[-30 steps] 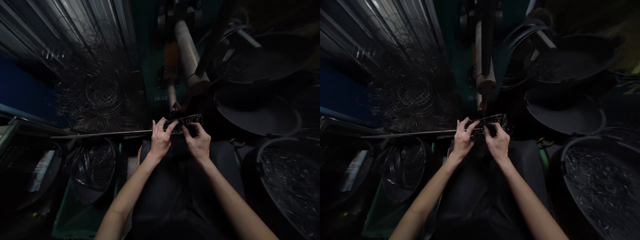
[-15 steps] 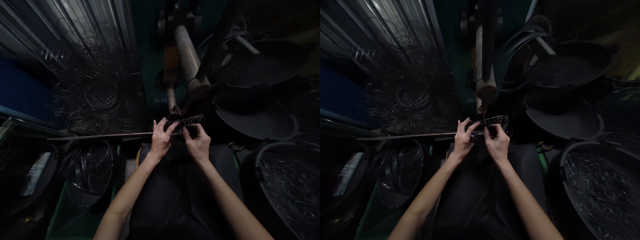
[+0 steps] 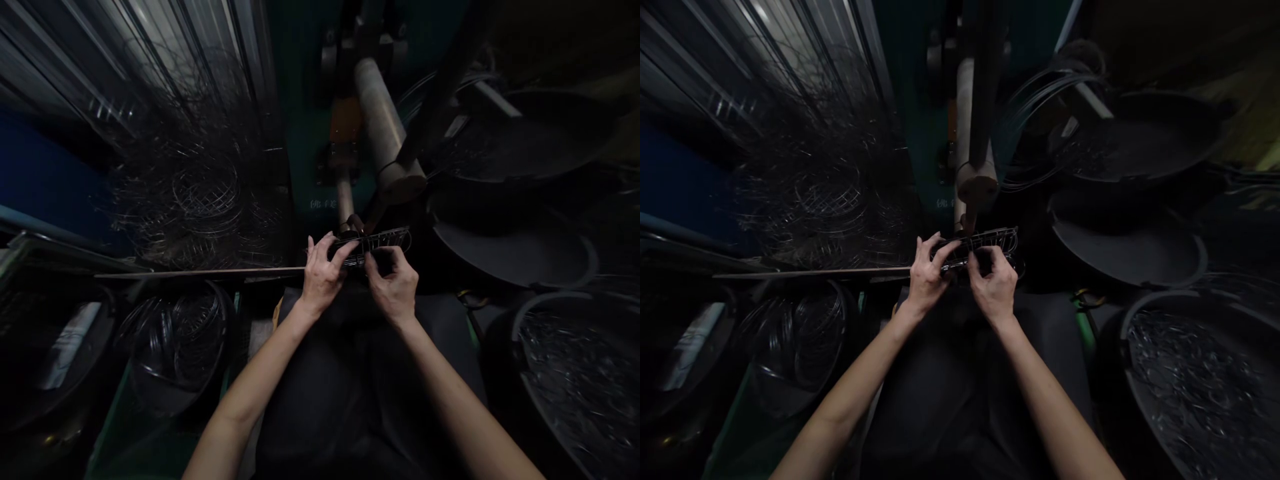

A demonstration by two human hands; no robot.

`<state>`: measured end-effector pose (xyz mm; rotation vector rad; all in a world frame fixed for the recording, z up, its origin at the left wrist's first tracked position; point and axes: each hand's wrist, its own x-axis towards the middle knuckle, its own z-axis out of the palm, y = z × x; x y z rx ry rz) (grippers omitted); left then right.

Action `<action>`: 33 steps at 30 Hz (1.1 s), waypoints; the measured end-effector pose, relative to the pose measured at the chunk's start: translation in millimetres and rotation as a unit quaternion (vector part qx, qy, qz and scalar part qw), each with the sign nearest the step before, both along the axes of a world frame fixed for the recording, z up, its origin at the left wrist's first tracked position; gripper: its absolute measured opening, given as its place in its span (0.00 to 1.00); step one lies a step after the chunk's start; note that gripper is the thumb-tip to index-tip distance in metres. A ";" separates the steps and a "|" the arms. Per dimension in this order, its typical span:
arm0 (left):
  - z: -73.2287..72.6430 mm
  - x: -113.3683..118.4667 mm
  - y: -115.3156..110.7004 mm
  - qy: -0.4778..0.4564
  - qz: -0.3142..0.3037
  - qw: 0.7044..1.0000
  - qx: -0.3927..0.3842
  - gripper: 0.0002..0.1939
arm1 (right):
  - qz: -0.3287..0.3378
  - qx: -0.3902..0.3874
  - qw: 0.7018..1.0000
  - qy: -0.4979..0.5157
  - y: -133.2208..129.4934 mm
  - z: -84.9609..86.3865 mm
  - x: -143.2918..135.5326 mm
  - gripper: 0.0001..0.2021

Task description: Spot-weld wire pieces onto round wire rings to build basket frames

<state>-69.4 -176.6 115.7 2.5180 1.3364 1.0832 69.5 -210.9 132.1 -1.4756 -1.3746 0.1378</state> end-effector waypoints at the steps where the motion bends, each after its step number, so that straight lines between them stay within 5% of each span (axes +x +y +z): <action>1: -0.5 0.2 0.9 0.000 -0.001 1.000 0.005 0.29 | 0.002 0.004 1.000 -0.003 0.7 -0.5 0.3 0.08; 21: -3.2 1.0 7.9 -0.008 -0.006 0.999 0.035 0.27 | -0.004 -0.006 1.000 0.018 6.4 -3.5 1.8 0.10; 33: -23.5 -14.7 25.7 0.035 -0.014 0.997 0.064 0.24 | -0.016 -0.052 0.997 0.054 12.9 -18.6 -9.5 0.10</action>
